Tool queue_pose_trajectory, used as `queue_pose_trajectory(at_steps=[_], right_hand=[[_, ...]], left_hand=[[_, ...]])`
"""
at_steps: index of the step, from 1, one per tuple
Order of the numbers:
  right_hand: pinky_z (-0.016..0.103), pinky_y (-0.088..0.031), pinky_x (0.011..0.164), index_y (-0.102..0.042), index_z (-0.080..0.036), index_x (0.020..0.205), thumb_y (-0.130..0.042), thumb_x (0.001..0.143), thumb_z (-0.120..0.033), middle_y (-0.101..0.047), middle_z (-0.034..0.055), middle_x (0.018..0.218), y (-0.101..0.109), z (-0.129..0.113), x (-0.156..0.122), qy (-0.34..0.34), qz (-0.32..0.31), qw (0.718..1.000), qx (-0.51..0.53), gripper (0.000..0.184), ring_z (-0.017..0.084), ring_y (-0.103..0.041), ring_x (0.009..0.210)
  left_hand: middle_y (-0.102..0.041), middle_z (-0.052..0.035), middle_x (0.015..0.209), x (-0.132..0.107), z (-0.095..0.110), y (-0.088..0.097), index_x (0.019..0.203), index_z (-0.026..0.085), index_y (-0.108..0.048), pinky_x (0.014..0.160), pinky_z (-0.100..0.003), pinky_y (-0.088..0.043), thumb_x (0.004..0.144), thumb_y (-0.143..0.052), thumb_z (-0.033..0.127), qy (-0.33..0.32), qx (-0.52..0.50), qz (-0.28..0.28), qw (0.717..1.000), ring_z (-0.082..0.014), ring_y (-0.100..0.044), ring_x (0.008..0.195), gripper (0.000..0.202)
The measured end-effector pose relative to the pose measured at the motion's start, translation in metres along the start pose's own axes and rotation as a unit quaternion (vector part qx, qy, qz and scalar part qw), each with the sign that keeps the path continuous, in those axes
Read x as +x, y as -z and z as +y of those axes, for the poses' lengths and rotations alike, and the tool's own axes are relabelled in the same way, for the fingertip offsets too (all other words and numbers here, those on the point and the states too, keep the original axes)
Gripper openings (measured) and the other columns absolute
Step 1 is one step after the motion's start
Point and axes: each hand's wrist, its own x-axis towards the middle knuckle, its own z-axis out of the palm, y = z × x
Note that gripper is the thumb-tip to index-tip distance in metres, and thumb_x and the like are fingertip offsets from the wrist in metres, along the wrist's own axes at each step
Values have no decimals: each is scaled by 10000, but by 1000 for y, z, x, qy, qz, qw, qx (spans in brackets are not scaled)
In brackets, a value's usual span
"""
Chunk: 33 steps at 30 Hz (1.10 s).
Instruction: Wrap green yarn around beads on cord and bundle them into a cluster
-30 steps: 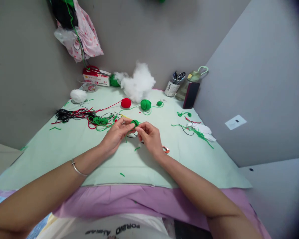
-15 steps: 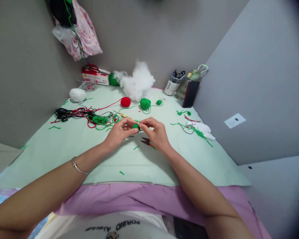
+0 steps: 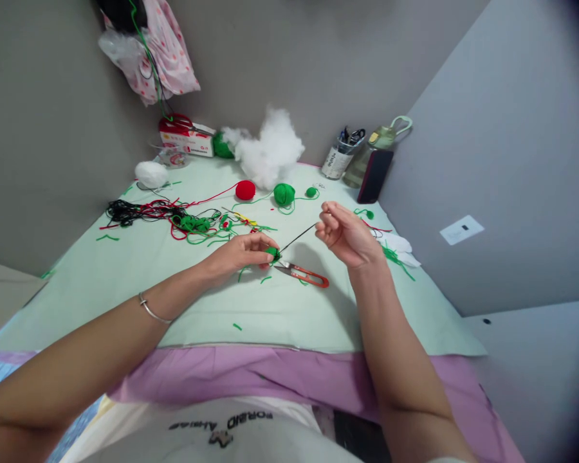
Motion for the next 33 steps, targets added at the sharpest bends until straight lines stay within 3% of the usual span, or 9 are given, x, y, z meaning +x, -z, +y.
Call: queue_pose_trajectory(at_steps=[2,5,9,15,18,20,24,27,33], right_hand=[[137,-520,576,-545,-199,778,-738,861,-277,-340,-111,507,9,-6,2,38,36,998,34,224,55,-557,527],[96,-465,504,-513,-200,756,-691,907,-212,-278,-118,502,21,-10,9,61,62,994,67,234,31,-436,451],[88,-377,425,-484,-196,741,-651,927,-157,-252,-122,506,33,-7,18,39,75,993,81,253,23,-312,405],[91,-332,397,-463,-189,718,-525,964,-77,-265,-116,477,41,-5,27,21,161,976,147,277,27,-301,381],[88,-346,408,-473,-184,727,-496,970,-71,-299,-111,483,41,-4,27,22,144,976,162,269,25,-337,396],[94,-415,459,-507,-175,749,-513,949,-64,-368,-97,500,40,-4,26,30,127,978,161,229,27,-422,438],[116,-507,556,-600,-155,833,-646,851,-92,-552,-55,623,35,-2,22,61,102,986,113,80,45,-593,584],[113,-476,517,-636,-168,830,-755,770,-156,-573,-59,653,27,0,18,89,81,990,71,133,46,-600,601],[190,-412,508,-703,-205,787,-822,739,-338,-595,-28,709,-4,15,-2,141,-1,986,-87,184,74,-529,604]], left_hand=[[-710,-42,781,0,-1,1,984,198,-734,736,-335,-524,753,-792,373,6,-5,-13,1000,-202,-695,737,296],[-738,-67,782,0,1,0,971,188,-734,733,-350,-541,774,-776,393,10,-12,-23,1000,-217,-713,739,287],[-707,-49,723,-3,5,-5,917,179,-723,681,-336,-532,748,-793,376,5,-23,-30,999,-206,-697,685,268],[-663,-24,703,-6,8,-13,867,177,-705,632,-296,-489,758,-789,352,-13,-13,-33,999,-165,-650,634,222],[-671,-18,724,-6,6,-12,921,184,-713,673,-300,-506,788,-778,347,-19,-41,-21,999,-161,-653,660,220],[-693,-28,801,-4,5,-8,989,189,-726,733,-307,-529,796,-782,336,-11,-77,-9,997,-161,-669,720,248],[-716,-73,991,-1,4,0,1092,178,-731,849,-311,-549,848,-749,381,13,-161,5,987,-168,-695,860,317],[-719,-64,977,1,5,5,1102,173,-721,900,-303,-543,879,-725,372,7,-189,15,982,-150,-692,882,299],[-731,-47,1011,2,8,12,1082,182,-729,892,-289,-521,774,-827,276,10,-187,64,980,-163,-700,923,336]])
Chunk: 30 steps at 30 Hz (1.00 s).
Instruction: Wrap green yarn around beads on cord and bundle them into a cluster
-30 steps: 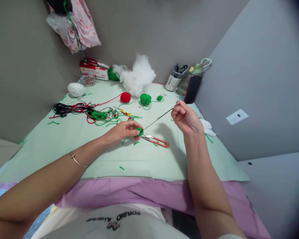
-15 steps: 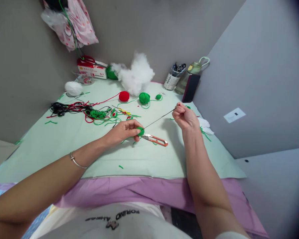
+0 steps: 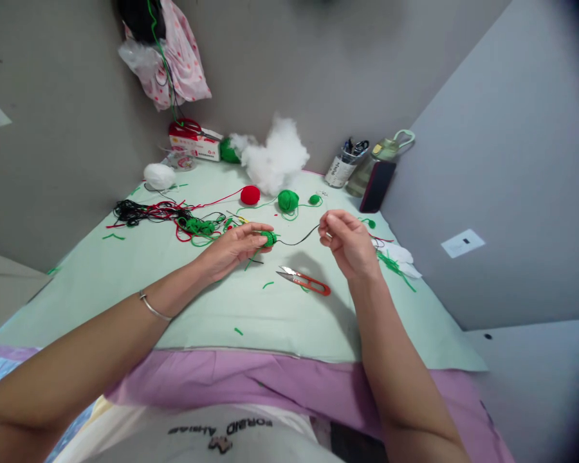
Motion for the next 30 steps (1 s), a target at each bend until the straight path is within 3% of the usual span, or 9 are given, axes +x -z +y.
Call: queue_pose_trajectory(at_steps=[2,5,9,18,30], right_hand=[[224,-397,536,-730,-209,780,-792,783,-322,-601,-17,744,-13,2,-11,38,-38,993,-102,128,75,-478,593],[261,-383,586,-742,-211,801,-728,851,-261,-588,-5,769,-28,6,-25,128,-60,961,-236,71,98,-475,642],[280,-382,618,-724,-204,838,-659,894,-189,-546,-7,756,-36,14,-31,196,-73,918,-337,88,111,-474,655],[272,-400,617,-691,-199,819,-621,891,-147,-538,-8,750,-38,18,-32,194,-86,899,-383,113,113,-509,644],[283,-383,632,-677,-197,802,-593,882,-165,-548,-4,745,-43,23,-33,157,-69,912,-374,120,117,-480,643]], left_hand=[[-731,-49,1033,1,1,0,1048,174,-749,910,-286,-512,754,-838,266,-5,-4,6,1000,-157,-690,929,321],[-728,-37,1030,1,2,0,1019,184,-767,947,-298,-503,742,-841,264,-17,-9,5,1000,-149,-674,933,298],[-723,-31,1018,1,3,-1,1023,198,-775,986,-328,-491,728,-843,263,-29,-2,9,1000,-147,-660,938,310],[-719,-42,1043,1,3,2,1050,203,-775,985,-342,-476,731,-831,288,-23,23,12,999,-153,-645,940,335],[-725,-35,1023,1,1,2,1037,218,-776,992,-344,-480,733,-828,278,-34,31,22,999,-157,-648,945,314]])
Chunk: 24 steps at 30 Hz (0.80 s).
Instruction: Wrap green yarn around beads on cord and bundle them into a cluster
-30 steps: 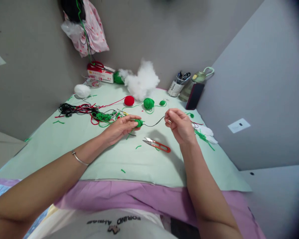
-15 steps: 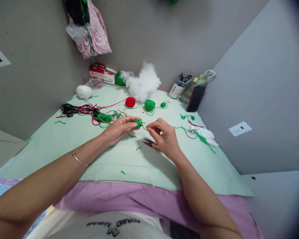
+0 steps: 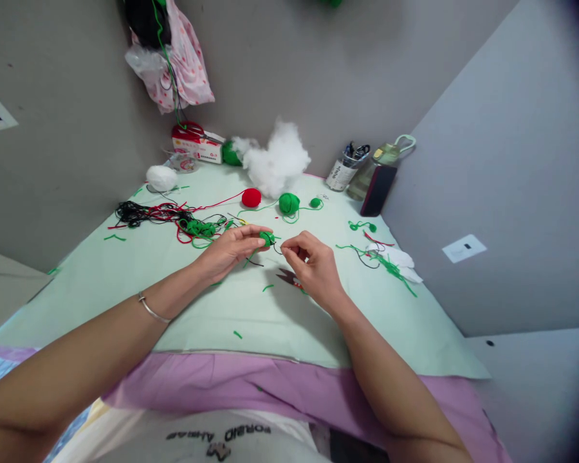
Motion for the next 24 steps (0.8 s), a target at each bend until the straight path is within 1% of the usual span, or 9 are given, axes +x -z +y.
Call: queue_pose_trajectory(at_steps=[4,7,10,13,16,21,24], right_hand=[[282,-378,609,-670,-194,785,-608,873,-214,-562,-5,747,-3,-1,0,-45,-5,997,58,110,113,-463,616],[279,-381,605,-677,-188,784,-625,863,-250,-575,0,756,-4,-2,1,-72,-7,993,96,112,113,-464,619],[278,-394,615,-688,-186,798,-635,858,-271,-587,4,764,-5,-2,2,-74,-9,991,111,117,113,-467,624],[278,-408,625,-684,-188,808,-642,852,-288,-607,8,773,-7,0,1,-68,-12,990,121,117,116,-474,631],[273,-411,604,-676,-189,820,-651,836,-318,-621,6,758,-10,4,1,-86,-16,986,144,132,117,-469,621],[245,-389,502,-618,-195,782,-695,789,-358,-562,-37,644,-17,7,4,-141,-6,971,192,180,97,-444,524],[248,-445,528,-578,-203,783,-707,766,-328,-564,-47,637,-19,9,6,-154,-13,963,218,181,103,-504,530]], left_hand=[[-732,-42,1046,1,-3,2,1087,213,-765,1036,-355,-479,758,-818,281,-4,-14,-19,1000,-160,-660,965,341],[-741,-48,1068,1,-2,0,1075,196,-765,1062,-364,-476,761,-812,261,-1,-31,-29,999,-162,-675,970,323],[-754,-55,1055,-1,0,-3,1040,176,-767,1076,-375,-477,768,-800,245,9,-43,-37,998,-166,-693,953,282],[-762,-65,1033,-2,2,-5,1044,162,-759,1079,-379,-480,789,-777,234,15,-54,-49,997,-171,-704,953,266],[-759,-71,1032,-2,2,-5,1048,158,-752,1059,-372,-494,797,-762,228,16,-59,-56,997,-174,-705,964,261],[-741,-50,1039,-2,-3,-5,1041,184,-752,1016,-372,-505,754,-796,251,12,-18,-35,999,-173,-688,955,298],[-729,-28,984,-3,-6,-8,1066,207,-749,968,-366,-503,739,-811,303,-19,53,-8,998,-170,-666,921,346]])
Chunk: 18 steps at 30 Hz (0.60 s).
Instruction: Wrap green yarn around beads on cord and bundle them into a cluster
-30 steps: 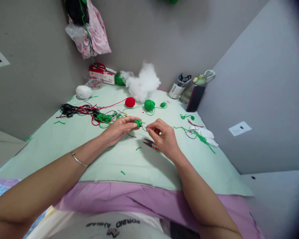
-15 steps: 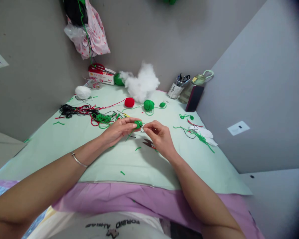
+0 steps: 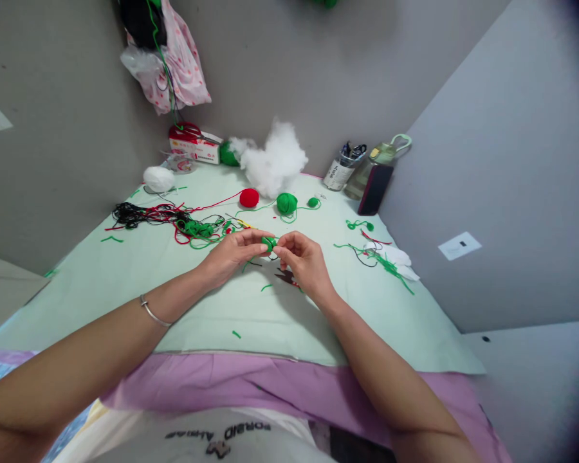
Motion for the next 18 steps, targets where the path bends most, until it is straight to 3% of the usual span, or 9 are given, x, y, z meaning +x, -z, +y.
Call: queue_pose_trajectory(at_steps=[4,10,18], right_hand=[[282,-522,643,-577,-201,829,-657,808,-291,-604,-24,736,-1,2,-2,8,-17,1000,-19,122,128,-606,635],[284,-528,667,-535,-206,888,-567,903,-305,-576,38,993,-5,3,-7,93,10,989,-118,105,128,-639,723],[279,-474,655,-612,-216,856,-572,928,-233,-593,34,889,3,1,-5,169,14,951,-259,84,134,-589,696]], left_hand=[[-720,-20,960,0,-1,-3,1047,208,-741,934,-359,-493,739,-806,369,-45,90,31,994,-177,-650,914,353],[-721,-41,956,-2,-1,-6,1028,181,-722,908,-369,-503,732,-797,375,-61,101,23,993,-203,-659,917,362],[-695,-58,1016,-4,-3,-9,999,185,-703,921,-363,-474,718,-760,295,-83,152,23,985,-210,-631,966,307]])
